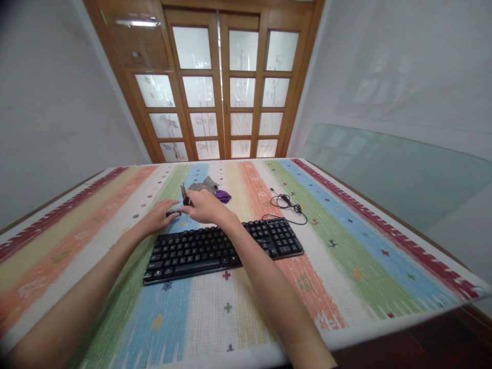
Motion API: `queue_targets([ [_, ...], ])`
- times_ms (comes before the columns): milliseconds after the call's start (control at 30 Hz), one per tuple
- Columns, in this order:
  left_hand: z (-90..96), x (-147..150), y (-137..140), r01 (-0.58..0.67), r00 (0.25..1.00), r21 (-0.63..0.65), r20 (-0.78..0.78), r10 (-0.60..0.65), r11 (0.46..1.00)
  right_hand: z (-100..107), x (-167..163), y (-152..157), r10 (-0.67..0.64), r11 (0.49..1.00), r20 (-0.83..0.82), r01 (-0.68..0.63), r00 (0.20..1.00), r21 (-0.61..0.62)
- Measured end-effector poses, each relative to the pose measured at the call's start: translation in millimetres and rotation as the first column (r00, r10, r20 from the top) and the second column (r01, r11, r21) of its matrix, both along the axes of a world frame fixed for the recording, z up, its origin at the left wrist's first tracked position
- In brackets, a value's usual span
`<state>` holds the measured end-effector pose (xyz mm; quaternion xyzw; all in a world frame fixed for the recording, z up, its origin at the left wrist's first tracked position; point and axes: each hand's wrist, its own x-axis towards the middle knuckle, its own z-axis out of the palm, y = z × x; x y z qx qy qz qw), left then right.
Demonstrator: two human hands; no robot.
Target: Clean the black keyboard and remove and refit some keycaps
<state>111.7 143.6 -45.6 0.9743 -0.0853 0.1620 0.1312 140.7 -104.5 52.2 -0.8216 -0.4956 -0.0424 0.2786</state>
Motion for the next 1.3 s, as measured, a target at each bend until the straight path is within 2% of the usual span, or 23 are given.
queue_targets([
  [133, 16.3, -24.9, -15.8, 0.039, 0.998, -0.066, 0.053, -0.035, 0.997, 0.0, 0.6, -0.5, 0.000, 1.000, -0.005, 0.000, 1.000, -0.020],
  [300, 27.6, -68.0, -45.5, 0.138, 0.981, -0.148, -0.114, -0.155, 0.979, 5.1, -5.1, -5.3, 0.042, 0.999, -0.033, -0.041, 0.999, 0.007],
  [433, 25.3, -92.3, -63.4, 0.149, 0.968, -0.185, -0.173, -0.181, 0.972, 13.2, -17.7, -11.9, 0.056, 0.998, -0.043, -0.055, 0.998, 0.019],
  [567, 19.0, -99.4, -67.1, 0.184, 0.961, -0.168, -0.178, -0.213, 0.968, 18.9, -30.1, -19.7, 0.073, 0.997, -0.020, -0.074, 0.997, -0.029],
  [667, 12.8, -100.0, -64.7, 0.199, 0.958, -0.137, -0.183, -0.222, 0.970, 17.2, -35.8, -28.4, 0.063, 0.995, 0.022, -0.061, 0.998, -0.085],
  [767, 7.1, -101.5, -62.6, 0.201, 0.959, -0.112, -0.181, -0.218, 0.973, 8.8, -38.3, -39.7, 0.088, 0.992, 0.003, -0.088, 0.996, -0.087],
  [900, 4.9, -105.0, -62.2, 0.188, 0.961, -0.117, -0.183, -0.207, 0.975, -10.4, -40.3, -53.7, 0.116, 0.993, -0.085, -0.116, 0.990, 0.007],
  [1067, 8.0, -107.0, -63.6, 0.214, 0.960, -0.113, -0.160, -0.230, 0.970, -37.4, -49.3, -66.7, 0.032, 0.981, -0.173, 0.002, 0.984, 0.195],
  [1300, 8.7, -104.4, -62.5, 0.214, 0.955, -0.139, -0.179, -0.237, 0.967, -61.4, -72.5, -89.3, -0.066, 0.925, -0.246, 0.152, 0.967, 0.349],
])
